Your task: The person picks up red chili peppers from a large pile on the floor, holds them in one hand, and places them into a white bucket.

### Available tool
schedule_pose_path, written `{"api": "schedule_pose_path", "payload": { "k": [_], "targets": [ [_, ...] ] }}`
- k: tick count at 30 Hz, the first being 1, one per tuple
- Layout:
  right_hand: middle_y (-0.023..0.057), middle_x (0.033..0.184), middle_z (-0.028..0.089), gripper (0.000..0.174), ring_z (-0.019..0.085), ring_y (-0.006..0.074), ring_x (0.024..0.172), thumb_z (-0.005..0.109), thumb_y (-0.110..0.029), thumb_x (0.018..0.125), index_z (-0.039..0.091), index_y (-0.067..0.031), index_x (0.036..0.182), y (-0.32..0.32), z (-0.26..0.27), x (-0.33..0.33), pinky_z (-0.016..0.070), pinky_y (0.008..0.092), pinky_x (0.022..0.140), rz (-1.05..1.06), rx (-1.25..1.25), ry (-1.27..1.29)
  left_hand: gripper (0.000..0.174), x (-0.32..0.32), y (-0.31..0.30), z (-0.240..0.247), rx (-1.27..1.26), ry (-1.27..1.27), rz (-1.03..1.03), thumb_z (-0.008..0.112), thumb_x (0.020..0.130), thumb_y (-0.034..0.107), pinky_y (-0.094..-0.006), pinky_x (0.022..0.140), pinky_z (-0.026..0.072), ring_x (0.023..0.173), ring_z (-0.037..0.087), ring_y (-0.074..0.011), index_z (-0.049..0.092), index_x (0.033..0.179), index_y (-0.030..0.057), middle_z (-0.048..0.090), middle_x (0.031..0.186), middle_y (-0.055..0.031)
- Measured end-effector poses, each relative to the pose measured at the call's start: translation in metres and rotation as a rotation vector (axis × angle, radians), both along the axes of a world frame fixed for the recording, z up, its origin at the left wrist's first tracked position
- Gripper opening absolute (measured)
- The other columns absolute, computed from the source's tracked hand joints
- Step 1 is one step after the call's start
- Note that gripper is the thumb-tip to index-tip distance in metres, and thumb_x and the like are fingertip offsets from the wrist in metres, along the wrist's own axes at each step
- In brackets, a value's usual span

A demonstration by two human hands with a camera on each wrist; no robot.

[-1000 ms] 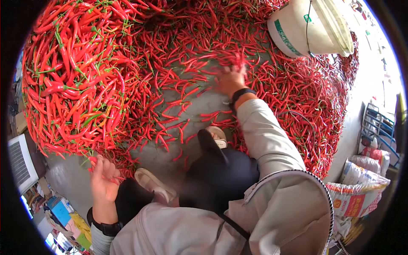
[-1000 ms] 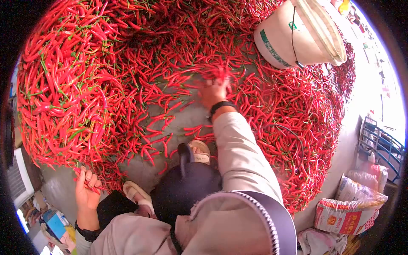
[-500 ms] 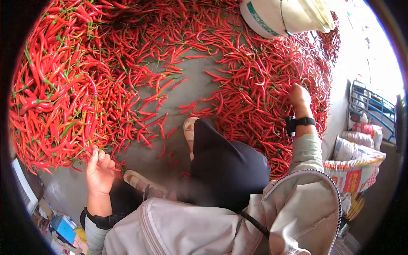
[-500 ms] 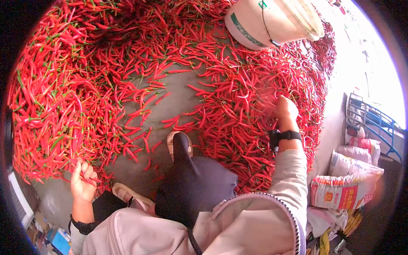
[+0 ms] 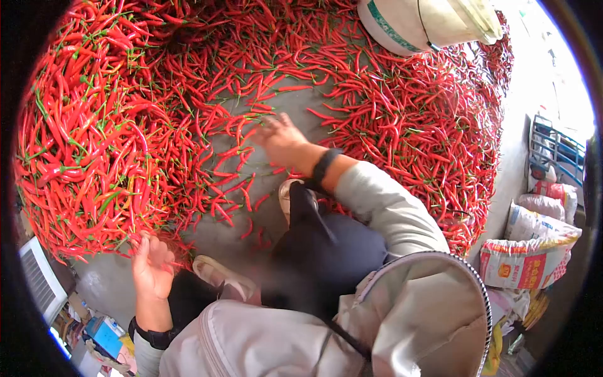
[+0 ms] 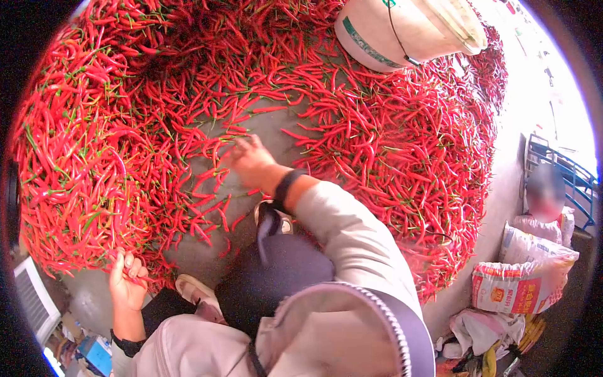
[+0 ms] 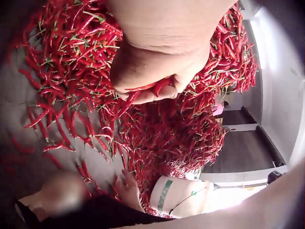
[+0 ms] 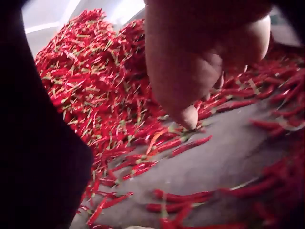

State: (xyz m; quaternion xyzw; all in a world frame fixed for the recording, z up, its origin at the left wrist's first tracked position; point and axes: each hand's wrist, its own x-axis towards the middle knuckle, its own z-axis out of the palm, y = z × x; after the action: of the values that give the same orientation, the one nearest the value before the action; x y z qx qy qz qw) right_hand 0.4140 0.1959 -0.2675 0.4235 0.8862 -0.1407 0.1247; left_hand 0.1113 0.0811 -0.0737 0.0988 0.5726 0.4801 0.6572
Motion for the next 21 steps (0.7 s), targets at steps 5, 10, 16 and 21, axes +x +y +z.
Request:
{"api": "schedule_pose_path", "payload": {
  "k": [5, 10, 16, 21],
  "targets": [
    [0.0003, 0.136, 0.033, 0.048, 0.022, 0.0274, 0.129, 0.046, -0.023, 0.082, 0.038, -0.0220, 0.129, 0.046, -0.023, -0.038, 0.0185, 0.0567, 0.100, 0.031, 0.000, 0.161, 0.007, -0.010, -0.005, 0.013, 0.012, 0.007, 0.018, 0.045, 0.091, 0.019, -0.0214, 0.052, 0.0316, 0.054, 0.037, -0.0057, 0.047, 0.093, 0.0127, 0.041, 0.068, 0.0033],
    [0.0003, 0.137, 0.032, 0.048, 0.021, 0.0319, 0.130, 0.044, -0.025, 0.084, 0.036, -0.0227, 0.131, 0.106, -0.024, -0.019, 0.0180, 0.0629, 0.096, 0.008, 0.023, -0.098, 0.002, -0.019, -0.006, 0.018, 0.005, 0.042, 0.061, 0.051, 0.087, 0.017, -0.0232, 0.053, 0.0290, 0.055, 0.034, -0.0077, 0.049, 0.089, 0.0153, 0.037, 0.065, 0.0039],
    [0.0037, 0.138, 0.031, 0.046, 0.028, 0.0379, 0.125, 0.038, -0.032, 0.087, 0.033, -0.0269, 0.132, 0.131, -0.024, 0.045, 0.0170, 0.0659, 0.093, -0.465, 0.062, -0.349, 0.004, -0.017, -0.004, 0.019, 0.004, 0.066, 0.093, 0.047, 0.089, 0.017, -0.0220, 0.054, 0.0309, 0.055, 0.035, -0.0071, 0.048, 0.091, 0.0137, 0.040, 0.068, 0.0030],
    [0.0061, 0.130, 0.042, 0.066, 0.032, 0.0370, 0.122, 0.054, -0.050, 0.074, 0.036, -0.0199, 0.130, 0.103, 0.026, 0.133, 0.0199, 0.0610, 0.095, -0.698, -0.070, -0.578, 0.007, -0.015, -0.001, 0.017, 0.012, 0.040, 0.085, 0.044, 0.091, 0.017, -0.0204, 0.054, 0.0326, 0.056, 0.035, -0.0060, 0.048, 0.095, 0.0129, 0.041, 0.070, 0.0030]
  ]
}}
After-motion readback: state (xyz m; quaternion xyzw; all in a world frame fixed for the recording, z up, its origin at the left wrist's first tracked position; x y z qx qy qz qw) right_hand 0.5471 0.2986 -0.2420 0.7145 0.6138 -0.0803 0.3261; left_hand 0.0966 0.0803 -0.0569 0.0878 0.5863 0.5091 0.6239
